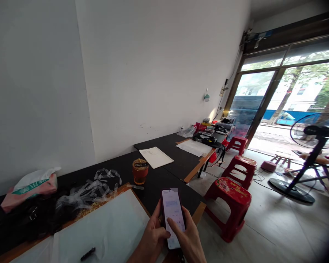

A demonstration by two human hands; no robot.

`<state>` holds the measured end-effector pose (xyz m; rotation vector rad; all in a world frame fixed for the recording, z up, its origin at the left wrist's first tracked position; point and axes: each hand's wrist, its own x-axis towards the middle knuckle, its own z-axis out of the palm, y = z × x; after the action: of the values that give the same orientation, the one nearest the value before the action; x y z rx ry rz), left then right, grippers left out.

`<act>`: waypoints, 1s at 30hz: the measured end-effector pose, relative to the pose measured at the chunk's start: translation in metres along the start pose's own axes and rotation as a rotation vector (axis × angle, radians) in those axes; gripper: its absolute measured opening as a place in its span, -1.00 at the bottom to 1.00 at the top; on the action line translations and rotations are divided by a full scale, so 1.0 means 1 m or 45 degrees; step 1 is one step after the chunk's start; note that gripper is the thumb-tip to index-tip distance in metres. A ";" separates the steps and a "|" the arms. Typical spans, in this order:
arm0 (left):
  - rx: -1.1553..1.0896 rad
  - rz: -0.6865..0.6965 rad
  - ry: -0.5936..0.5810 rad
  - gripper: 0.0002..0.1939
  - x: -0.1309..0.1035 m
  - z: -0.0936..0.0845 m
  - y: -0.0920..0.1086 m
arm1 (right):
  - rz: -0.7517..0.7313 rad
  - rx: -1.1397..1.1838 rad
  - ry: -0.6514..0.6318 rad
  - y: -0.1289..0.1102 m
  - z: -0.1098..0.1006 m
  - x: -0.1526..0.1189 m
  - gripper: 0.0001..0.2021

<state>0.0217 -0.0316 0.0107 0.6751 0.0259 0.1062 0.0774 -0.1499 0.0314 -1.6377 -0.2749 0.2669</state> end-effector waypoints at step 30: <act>0.010 -0.002 0.019 0.28 -0.005 0.012 0.007 | -0.773 -0.513 0.009 0.017 -0.013 -0.013 -0.65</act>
<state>0.0166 -0.0340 0.0249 0.6823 0.0414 0.1098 0.0696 -0.1678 0.0157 -1.8582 -0.8418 -0.2737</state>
